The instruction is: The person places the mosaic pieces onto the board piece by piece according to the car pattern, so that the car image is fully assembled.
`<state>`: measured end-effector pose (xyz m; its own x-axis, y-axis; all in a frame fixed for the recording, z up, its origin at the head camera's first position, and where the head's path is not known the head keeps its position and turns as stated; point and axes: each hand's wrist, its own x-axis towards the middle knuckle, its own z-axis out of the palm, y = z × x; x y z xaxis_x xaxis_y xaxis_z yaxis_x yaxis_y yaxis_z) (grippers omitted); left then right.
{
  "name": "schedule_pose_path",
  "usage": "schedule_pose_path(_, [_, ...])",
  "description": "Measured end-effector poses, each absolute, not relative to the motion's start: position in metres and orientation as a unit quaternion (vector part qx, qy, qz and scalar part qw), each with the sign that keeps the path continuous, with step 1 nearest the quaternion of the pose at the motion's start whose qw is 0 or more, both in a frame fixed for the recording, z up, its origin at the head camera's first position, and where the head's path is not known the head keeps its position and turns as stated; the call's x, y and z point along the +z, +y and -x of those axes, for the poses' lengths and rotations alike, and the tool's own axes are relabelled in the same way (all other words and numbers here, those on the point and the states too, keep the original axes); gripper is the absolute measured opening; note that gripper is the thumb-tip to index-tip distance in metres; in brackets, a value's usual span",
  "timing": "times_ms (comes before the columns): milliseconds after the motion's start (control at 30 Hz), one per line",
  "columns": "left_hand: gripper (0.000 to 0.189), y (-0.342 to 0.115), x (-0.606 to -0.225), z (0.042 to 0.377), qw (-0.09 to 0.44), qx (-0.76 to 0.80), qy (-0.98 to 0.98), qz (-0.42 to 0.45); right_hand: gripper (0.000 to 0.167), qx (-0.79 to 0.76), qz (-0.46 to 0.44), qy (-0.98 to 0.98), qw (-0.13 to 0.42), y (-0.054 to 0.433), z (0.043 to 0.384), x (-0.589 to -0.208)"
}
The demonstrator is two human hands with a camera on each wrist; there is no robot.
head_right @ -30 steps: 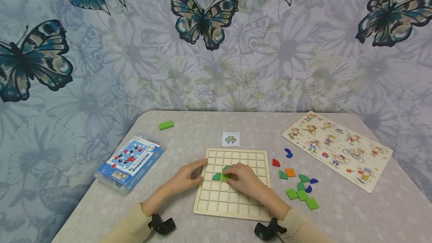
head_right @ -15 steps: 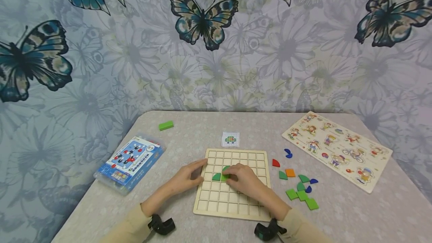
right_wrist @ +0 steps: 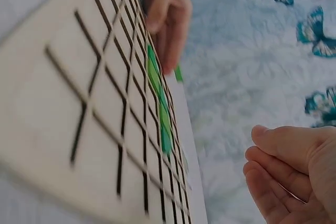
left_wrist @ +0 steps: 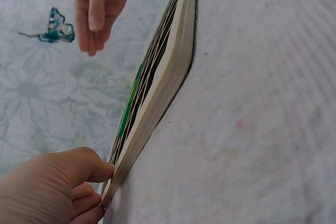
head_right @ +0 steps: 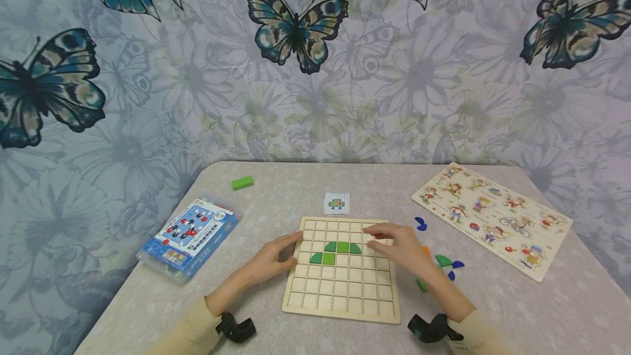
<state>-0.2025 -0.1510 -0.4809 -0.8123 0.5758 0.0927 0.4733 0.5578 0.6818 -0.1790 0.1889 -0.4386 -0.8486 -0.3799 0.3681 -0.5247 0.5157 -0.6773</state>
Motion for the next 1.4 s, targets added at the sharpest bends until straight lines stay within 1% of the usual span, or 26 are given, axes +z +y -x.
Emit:
schedule_pose_path(67, [0.062, -0.151, -0.481, 0.203, 0.067, 0.364, 0.879, -0.302, 0.029, 0.405, -0.242, -0.876, 0.099, 0.207, 0.178, -0.439])
schedule_pose_path(233, [0.061, -0.152, -0.481, 0.203, 0.060, 0.366, 0.875, -0.311, 0.031, 0.392, -0.190, -0.896, 0.091, 0.247, 0.173, -0.443])
schedule_pose_path(333, [0.061, -0.153, -0.482, 0.203, 0.060, 0.365, 0.875, -0.313, 0.031, 0.373, -0.169, -0.908, 0.088, 0.262, 0.168, -0.447])
schedule_pose_path(467, [0.061, -0.153, -0.482, 0.203, 0.062, 0.368, 0.875, -0.309, 0.030, 0.346, -0.164, -0.919, 0.095, 0.274, 0.165, -0.453])
schedule_pose_path(733, [0.062, -0.152, -0.480, 0.202, 0.062, 0.368, 0.877, -0.304, 0.032, 0.279, -0.181, -0.939, 0.090, 0.286, 0.164, -0.467])
schedule_pose_path(967, [0.062, -0.150, -0.479, 0.202, 0.070, 0.362, 0.881, -0.296, 0.032, 0.264, -0.189, -0.938, 0.120, 0.290, 0.163, -0.472])
schedule_pose_path(1067, [0.062, -0.150, -0.478, 0.202, 0.068, 0.362, 0.882, -0.296, 0.031, 0.268, -0.183, -0.938, 0.120, 0.290, 0.163, -0.473])
schedule_pose_path(1233, [0.061, -0.150, -0.477, 0.201, 0.064, 0.370, 0.878, -0.298, 0.027, 0.302, -0.157, -0.935, 0.100, 0.287, 0.162, -0.468])
schedule_pose_path(1400, [0.061, -0.150, -0.477, 0.201, 0.066, 0.376, 0.875, -0.299, 0.029, 0.331, -0.152, -0.924, 0.114, 0.279, 0.162, -0.458])
